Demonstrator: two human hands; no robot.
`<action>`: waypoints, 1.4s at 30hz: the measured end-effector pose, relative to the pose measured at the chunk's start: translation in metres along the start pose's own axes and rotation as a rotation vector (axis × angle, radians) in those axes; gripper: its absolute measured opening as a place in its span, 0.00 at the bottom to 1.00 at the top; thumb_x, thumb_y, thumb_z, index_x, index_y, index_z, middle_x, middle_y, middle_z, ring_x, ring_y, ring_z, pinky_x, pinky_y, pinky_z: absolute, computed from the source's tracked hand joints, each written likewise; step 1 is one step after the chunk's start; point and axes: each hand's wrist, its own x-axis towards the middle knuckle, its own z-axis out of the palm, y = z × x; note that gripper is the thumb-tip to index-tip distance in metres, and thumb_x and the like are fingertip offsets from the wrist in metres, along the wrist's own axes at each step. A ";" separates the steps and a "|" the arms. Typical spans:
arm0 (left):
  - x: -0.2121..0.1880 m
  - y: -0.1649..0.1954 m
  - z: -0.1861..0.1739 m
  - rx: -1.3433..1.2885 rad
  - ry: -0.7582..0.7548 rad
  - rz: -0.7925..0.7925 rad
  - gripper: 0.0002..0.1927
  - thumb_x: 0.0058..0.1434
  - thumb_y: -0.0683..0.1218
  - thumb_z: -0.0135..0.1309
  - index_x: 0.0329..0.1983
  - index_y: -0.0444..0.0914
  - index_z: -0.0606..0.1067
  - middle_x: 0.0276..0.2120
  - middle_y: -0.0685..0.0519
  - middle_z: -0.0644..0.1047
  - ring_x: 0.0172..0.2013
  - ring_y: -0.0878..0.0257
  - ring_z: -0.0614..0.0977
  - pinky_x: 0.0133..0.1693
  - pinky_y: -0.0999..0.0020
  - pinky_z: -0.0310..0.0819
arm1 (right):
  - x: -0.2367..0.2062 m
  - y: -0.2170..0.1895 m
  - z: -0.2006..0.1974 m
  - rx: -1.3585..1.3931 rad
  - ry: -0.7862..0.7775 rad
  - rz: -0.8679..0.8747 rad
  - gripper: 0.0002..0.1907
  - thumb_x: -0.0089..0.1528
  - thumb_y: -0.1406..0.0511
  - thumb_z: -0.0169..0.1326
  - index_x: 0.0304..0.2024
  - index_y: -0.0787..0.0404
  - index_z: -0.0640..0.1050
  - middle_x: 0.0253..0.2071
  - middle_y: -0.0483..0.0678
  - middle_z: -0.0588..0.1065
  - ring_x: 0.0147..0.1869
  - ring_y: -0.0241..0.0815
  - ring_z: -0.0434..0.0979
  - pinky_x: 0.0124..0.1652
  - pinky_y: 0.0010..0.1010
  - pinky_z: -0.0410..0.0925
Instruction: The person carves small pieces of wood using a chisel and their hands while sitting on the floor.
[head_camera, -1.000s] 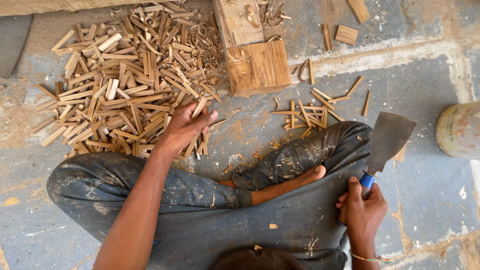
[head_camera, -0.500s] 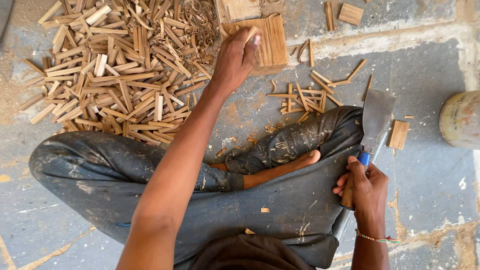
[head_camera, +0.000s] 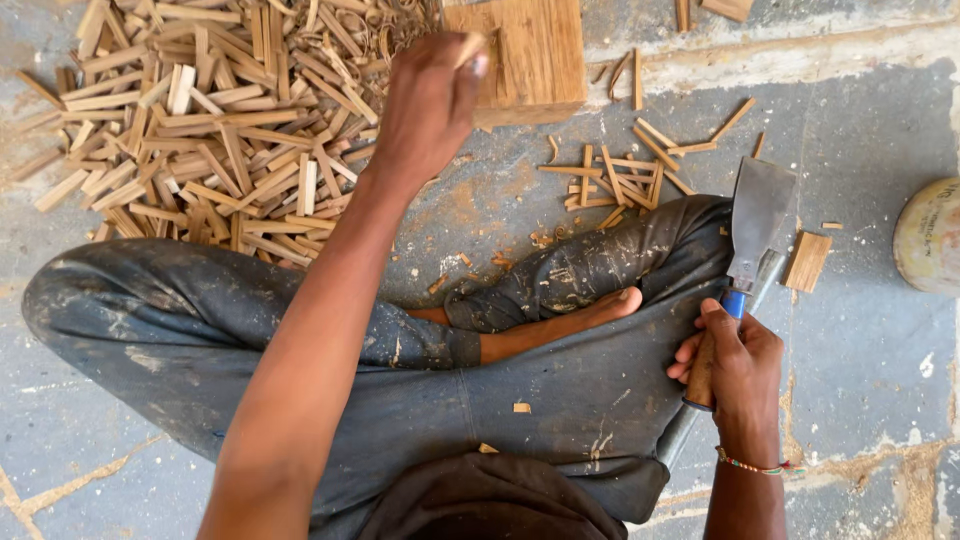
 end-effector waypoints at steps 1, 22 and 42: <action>0.004 -0.002 0.008 0.102 0.001 0.062 0.10 0.69 0.36 0.50 0.50 0.31 0.78 0.45 0.38 0.82 0.45 0.55 0.82 0.51 0.50 0.80 | -0.001 0.001 0.000 0.013 0.002 0.006 0.17 0.67 0.57 0.53 0.36 0.67 0.73 0.20 0.54 0.72 0.17 0.43 0.72 0.18 0.30 0.65; -0.056 0.067 -0.102 -0.703 -0.339 -0.958 0.12 0.70 0.44 0.49 0.52 0.39 0.78 0.39 0.48 0.82 0.36 0.63 0.84 0.38 0.71 0.85 | 0.001 -0.010 0.004 -0.079 0.035 0.057 0.19 0.67 0.57 0.53 0.35 0.68 0.72 0.19 0.56 0.72 0.15 0.45 0.71 0.16 0.32 0.64; -0.060 0.054 -0.090 -0.991 -0.401 -0.682 0.18 0.73 0.46 0.48 0.62 0.35 0.73 0.54 0.45 0.81 0.52 0.57 0.84 0.54 0.61 0.82 | 0.006 -0.012 0.000 -0.097 0.009 0.083 0.20 0.67 0.55 0.54 0.35 0.67 0.70 0.20 0.55 0.71 0.16 0.45 0.70 0.17 0.33 0.65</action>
